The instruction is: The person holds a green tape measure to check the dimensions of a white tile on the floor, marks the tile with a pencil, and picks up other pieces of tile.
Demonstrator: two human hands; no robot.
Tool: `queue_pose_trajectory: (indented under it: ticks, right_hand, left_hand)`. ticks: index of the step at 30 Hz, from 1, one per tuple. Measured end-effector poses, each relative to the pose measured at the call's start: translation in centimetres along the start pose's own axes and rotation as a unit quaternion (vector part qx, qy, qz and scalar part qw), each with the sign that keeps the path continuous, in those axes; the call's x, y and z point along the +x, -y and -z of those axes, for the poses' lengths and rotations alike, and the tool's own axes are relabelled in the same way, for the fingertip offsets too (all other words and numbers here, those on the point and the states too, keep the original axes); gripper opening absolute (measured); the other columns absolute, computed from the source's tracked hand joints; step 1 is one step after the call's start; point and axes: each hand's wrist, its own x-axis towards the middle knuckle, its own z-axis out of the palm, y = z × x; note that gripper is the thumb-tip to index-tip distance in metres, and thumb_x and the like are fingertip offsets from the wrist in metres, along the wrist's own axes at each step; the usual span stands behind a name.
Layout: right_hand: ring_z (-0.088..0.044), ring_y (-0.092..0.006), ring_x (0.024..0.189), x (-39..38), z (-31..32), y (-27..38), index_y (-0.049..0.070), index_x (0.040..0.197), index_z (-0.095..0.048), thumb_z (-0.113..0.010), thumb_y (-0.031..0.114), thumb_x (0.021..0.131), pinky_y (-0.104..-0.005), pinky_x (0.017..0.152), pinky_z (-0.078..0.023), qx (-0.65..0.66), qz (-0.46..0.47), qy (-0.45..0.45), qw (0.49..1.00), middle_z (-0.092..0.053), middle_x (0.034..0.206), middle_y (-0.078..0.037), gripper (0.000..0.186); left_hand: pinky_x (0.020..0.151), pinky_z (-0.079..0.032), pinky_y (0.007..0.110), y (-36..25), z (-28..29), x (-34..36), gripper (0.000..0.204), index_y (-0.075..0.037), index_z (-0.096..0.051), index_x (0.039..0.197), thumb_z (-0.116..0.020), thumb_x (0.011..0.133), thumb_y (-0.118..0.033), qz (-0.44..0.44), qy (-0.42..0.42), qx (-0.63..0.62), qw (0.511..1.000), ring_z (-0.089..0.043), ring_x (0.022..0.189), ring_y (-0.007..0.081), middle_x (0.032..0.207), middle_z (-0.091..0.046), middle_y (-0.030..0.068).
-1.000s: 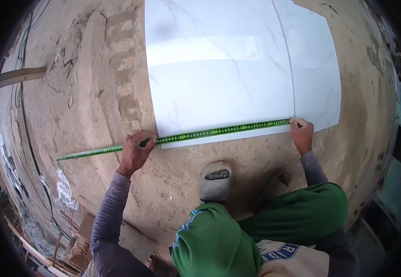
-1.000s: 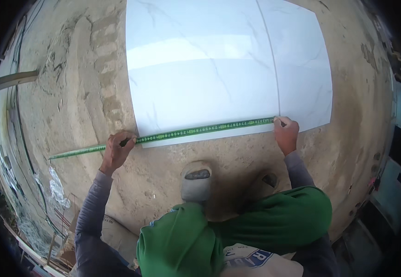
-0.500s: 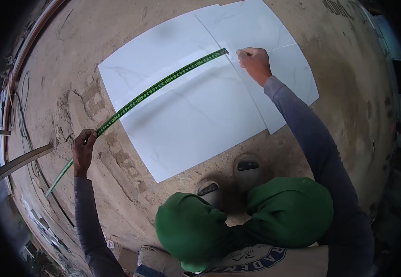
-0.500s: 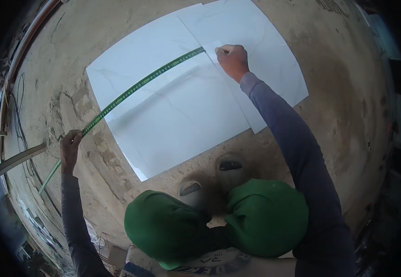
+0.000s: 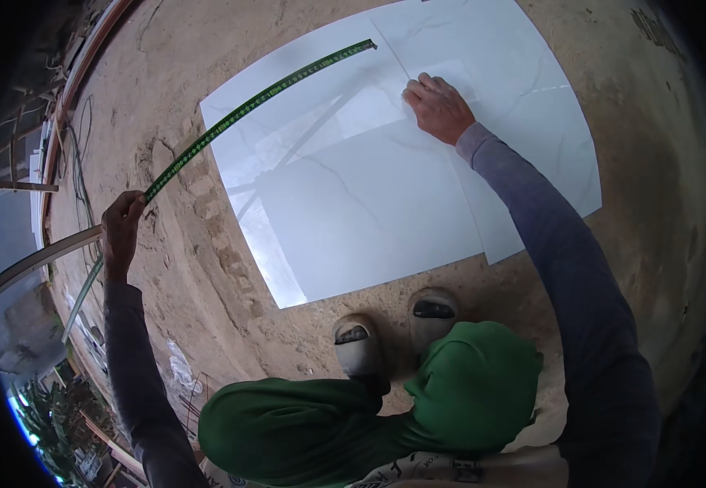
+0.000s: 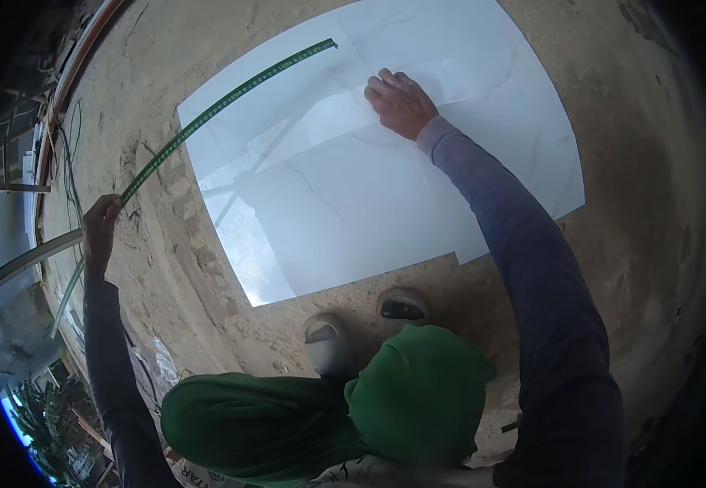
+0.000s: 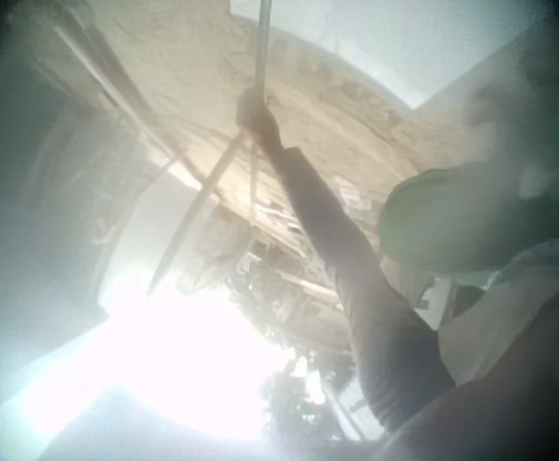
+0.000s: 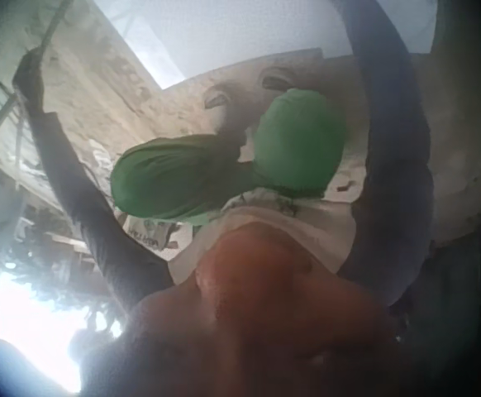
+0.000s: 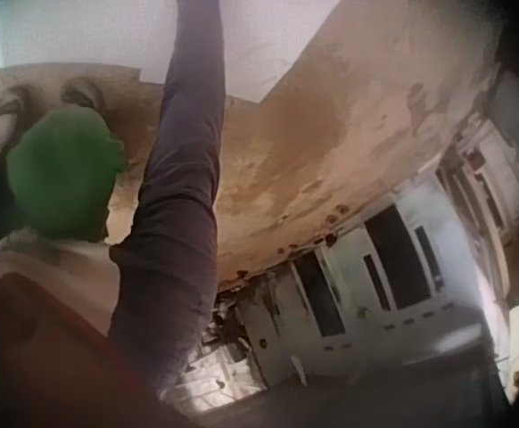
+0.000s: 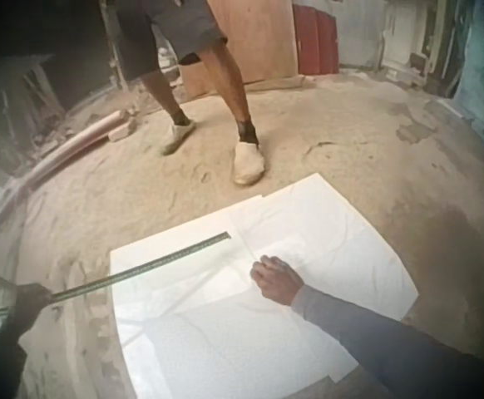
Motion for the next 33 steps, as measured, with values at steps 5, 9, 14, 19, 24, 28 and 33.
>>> queue_pose_trajectory:
  ticks: [5, 9, 14, 19, 24, 28, 33]
  right_hand:
    - [-0.062, -0.0248, 0.102, 0.5, 0.4, -0.9, 0.007, 0.091, -0.062, -0.062, 0.002, 0.089, -0.0397, 0.088, -0.053, -0.015, -0.011, 0.01, 1.0, -0.062, 0.096, -0.006, 0.005]
    - [-0.064, -0.0262, 0.102, 0.9, 1.4, -1.3, 0.006, 0.093, -0.067, -0.066, 0.007, 0.091, -0.0424, 0.083, -0.055, -0.004, -0.052, 0.018, 0.998, -0.067, 0.097, -0.006, 0.002]
    - [-0.068, -0.0334, 0.077, 6.6, 2.5, -2.1, 0.002, 0.096, -0.072, -0.065, 0.018, 0.1, -0.0431, 0.077, -0.055, 0.157, -0.227, 0.046, 0.96, -0.073, 0.085, -0.013, 0.018]
    - [-0.064, -0.0223, 0.072, 12.8, -0.1, -5.6, 0.001, 0.096, -0.073, -0.068, 0.022, 0.098, -0.0375, 0.071, -0.052, 0.167, -0.326, -0.002, 0.93, -0.069, 0.078, -0.013, 0.022]
    - [-0.074, -0.0314, 0.081, 16.1, -4.7, -6.8, 0.002, 0.098, -0.076, -0.067, 0.022, 0.094, -0.0409, 0.077, -0.056, 0.238, -0.407, -0.049, 0.881, -0.077, 0.089, -0.017, 0.022]
    - [-0.07, -0.042, 0.098, 15.4, -6.3, -3.8, 0.001, 0.107, -0.07, -0.058, 0.021, 0.103, -0.0513, 0.089, -0.055, -0.032, -0.228, -0.005, 0.973, -0.075, 0.102, -0.02, 0.024]
    - [-0.071, -0.045, 0.098, 16.2, -6.4, -3.8, 0.003, 0.109, -0.069, -0.056, 0.022, 0.104, -0.0549, 0.088, -0.055, -0.083, -0.261, -0.006, 0.962, -0.075, 0.105, -0.022, 0.023]
  left_hand:
    - [0.073, -0.047, 0.03, 1.8, 0.8, -0.9, 0.026, 0.002, -0.074, 0.107, -0.068, 0.102, -0.022, -0.017, -0.015, -0.006, 1.0, -0.057, 0.079, 0.0091, 0.085, -0.07, 0.0034]
    - [0.073, -0.047, 0.03, 6.6, -2.1, 0.9, 0.026, 0.002, -0.074, 0.107, -0.068, 0.102, -0.022, -0.014, -0.014, -0.037, 0.999, -0.056, 0.079, 0.0095, 0.084, -0.069, 0.0041]
    - [0.076, -0.043, 0.029, 9.6, -6.8, 7.9, 0.026, 0.001, -0.072, 0.106, -0.067, 0.102, -0.024, -0.037, 0.018, -0.083, 0.996, -0.052, 0.082, 0.0092, 0.086, -0.064, -0.0007]
    - [0.078, -0.043, 0.028, 10.4, -10.6, 17.5, 0.026, 0.0, -0.071, 0.108, -0.065, 0.104, -0.025, -0.074, 0.063, -0.105, 0.99, -0.052, 0.086, 0.0083, 0.089, -0.061, -0.0026]
    - [0.079, -0.044, 0.029, 13.0, -14.0, 23.1, 0.025, -0.002, -0.071, 0.109, -0.065, 0.104, -0.026, -0.108, 0.087, -0.146, 0.98, -0.053, 0.086, 0.0092, 0.088, -0.061, -0.0026]
    - [0.082, -0.046, 0.03, 13.0, -14.3, 23.3, 0.026, -0.003, -0.073, 0.11, -0.065, 0.103, -0.026, -0.126, 0.084, -0.15, 0.977, -0.056, 0.087, 0.0104, 0.09, -0.066, -0.0004]
    - [0.085, -0.05, 0.032, 13.6, -15.6, 24.2, 0.028, -0.004, -0.075, 0.112, -0.065, 0.102, -0.029, -0.141, 0.077, -0.166, 0.973, -0.062, 0.09, 0.0128, 0.094, -0.072, 0.0038]
